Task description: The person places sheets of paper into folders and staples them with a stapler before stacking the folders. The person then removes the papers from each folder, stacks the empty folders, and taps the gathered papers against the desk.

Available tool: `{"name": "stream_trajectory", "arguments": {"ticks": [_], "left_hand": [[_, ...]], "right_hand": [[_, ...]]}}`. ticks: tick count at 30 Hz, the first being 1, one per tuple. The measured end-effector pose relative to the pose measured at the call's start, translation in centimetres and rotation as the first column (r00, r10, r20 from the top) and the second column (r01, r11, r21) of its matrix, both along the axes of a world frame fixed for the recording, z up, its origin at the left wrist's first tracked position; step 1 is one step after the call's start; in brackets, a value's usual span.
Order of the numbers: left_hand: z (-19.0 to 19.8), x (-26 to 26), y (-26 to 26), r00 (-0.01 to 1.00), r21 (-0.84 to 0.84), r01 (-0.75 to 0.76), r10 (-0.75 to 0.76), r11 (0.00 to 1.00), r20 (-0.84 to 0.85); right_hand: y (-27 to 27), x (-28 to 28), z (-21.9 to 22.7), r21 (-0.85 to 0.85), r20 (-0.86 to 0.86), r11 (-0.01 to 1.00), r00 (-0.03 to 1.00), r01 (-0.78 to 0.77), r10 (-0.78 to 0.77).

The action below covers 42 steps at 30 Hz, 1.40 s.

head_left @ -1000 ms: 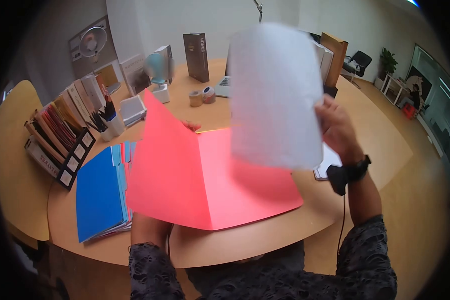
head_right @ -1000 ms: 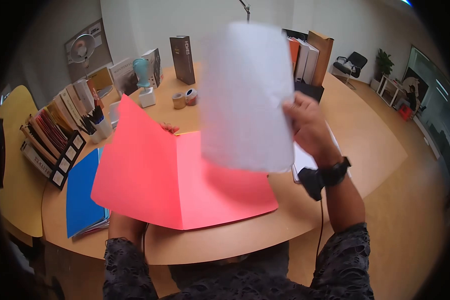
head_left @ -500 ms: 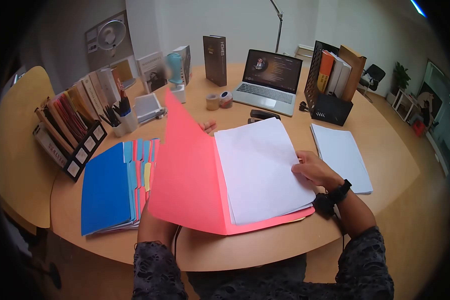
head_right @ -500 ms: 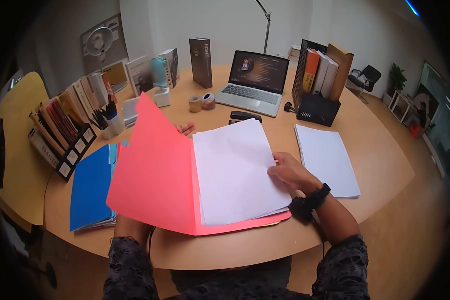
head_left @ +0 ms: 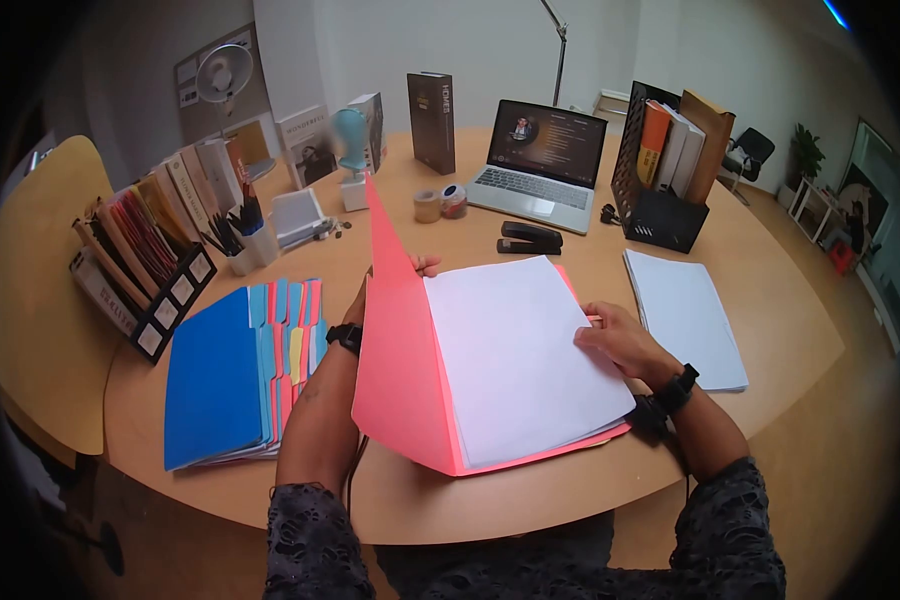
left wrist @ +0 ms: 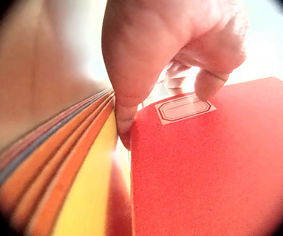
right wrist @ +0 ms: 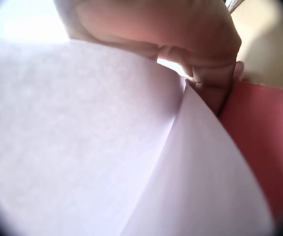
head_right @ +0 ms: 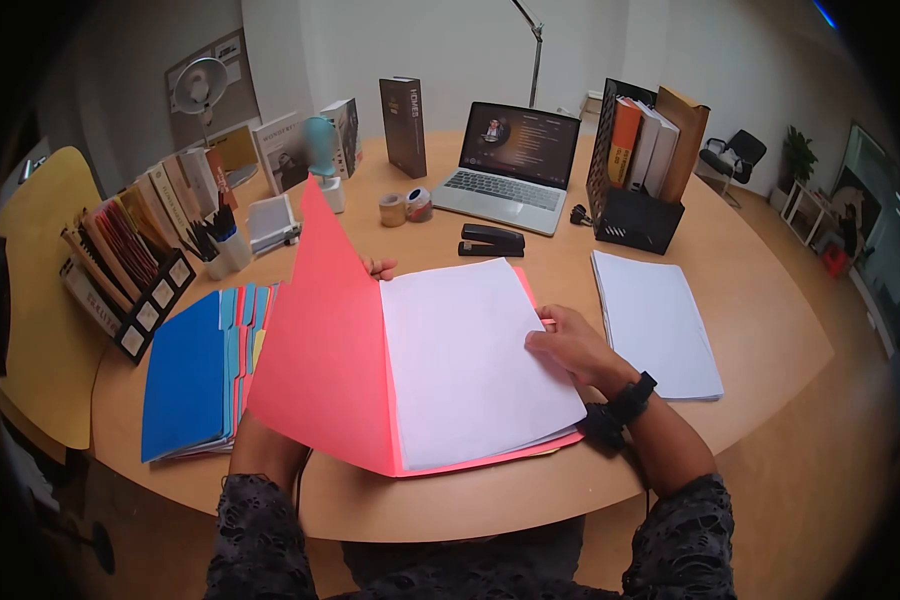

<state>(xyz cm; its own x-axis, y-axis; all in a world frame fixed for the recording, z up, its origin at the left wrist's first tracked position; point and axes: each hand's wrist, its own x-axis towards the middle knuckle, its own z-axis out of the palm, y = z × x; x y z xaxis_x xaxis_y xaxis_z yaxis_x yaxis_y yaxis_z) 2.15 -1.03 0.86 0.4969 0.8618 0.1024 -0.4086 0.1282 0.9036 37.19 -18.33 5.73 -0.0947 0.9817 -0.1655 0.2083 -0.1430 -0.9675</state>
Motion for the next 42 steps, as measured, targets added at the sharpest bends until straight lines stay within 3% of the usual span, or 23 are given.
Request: {"name": "stream_trajectory", "arguments": {"ticks": [1, 3, 7, 9, 10, 12, 16, 19, 24, 27, 32, 42], "left_hand": [[0.1, 0.1, 0.1, 1.0, 0.0, 0.0, 0.0, 1.0, -0.001], [0.5, 0.5, 0.3, 0.999, -0.238, -0.038, 0.031, 0.97, -0.031], [0.2, 1.7, -1.2, 0.995, -0.117, -0.061, 0.07, 0.991, 0.077], [0.7, 1.9, -1.3, 0.988, -0.139, -0.142, 0.131, 0.98, -0.084], [1.0, 1.8, -1.2, 0.988, -0.138, -0.142, 0.131, 0.98, -0.085], [1.9, 1.5, -1.3, 0.995, -0.256, -0.054, 0.03, 0.965, -0.096], [1.8, 2.5, -2.4, 0.99, -0.204, -0.143, 0.14, 0.968, -0.028], [1.7, 2.1, -1.6, 0.991, -0.278, -0.134, 0.129, 0.951, -0.037], [1.2, 1.0, 0.0, 0.998, -0.317, -0.009, -0.013, 0.948, -0.066], [1.5, 1.1, -0.5, 1.0, -0.371, -0.025, 0.017, 0.928, -0.026], [1.5, 1.1, -0.6, 1.0, -0.367, -0.018, 0.017, 0.93, -0.005], [0.5, 1.0, 0.0, 0.998, -0.357, 0.006, 0.014, 0.934, 0.055]], "right_hand": [[-0.2, -0.3, 0.3, -0.004, 0.03, 1.0, 1.0, -0.005, 0.005], [-0.4, -0.3, 0.5, 0.047, 0.098, 0.999, 0.995, -0.023, 0.019], [-0.5, 0.1, 0.6, 0.16, 0.269, 0.985, 0.963, -0.066, 0.021], [-0.7, 0.0, 1.3, 0.122, 0.284, 0.991, 0.959, -0.059, 0.022], [-0.9, 0.0, 1.6, 0.085, 0.3, 0.995, 0.954, -0.052, 0.024], [-1.0, -0.1, 1.8, 0.082, 0.302, 0.995, 0.953, -0.062, 0.035], [-1.1, 0.0, 1.7, 0.097, 0.305, 0.99, 0.95, -0.103, 0.07], [-1.1, 0.1, 1.7, 0.081, 0.338, 0.992, 0.939, -0.097, 0.064], [-1.2, -0.1, 1.8, 0.047, 0.374, 0.993, 0.924, -0.106, 0.08], [-1.6, -0.1, 2.6, 0.033, 0.393, 0.991, 0.914, -0.127, 0.104], [-1.5, 0.6, 2.4, 0.047, 0.41, 0.985, 0.903, -0.165, 0.131], [-1.4, 0.5, 2.3, -0.021, 0.418, 0.996, 0.904, -0.092, 0.092]]}}
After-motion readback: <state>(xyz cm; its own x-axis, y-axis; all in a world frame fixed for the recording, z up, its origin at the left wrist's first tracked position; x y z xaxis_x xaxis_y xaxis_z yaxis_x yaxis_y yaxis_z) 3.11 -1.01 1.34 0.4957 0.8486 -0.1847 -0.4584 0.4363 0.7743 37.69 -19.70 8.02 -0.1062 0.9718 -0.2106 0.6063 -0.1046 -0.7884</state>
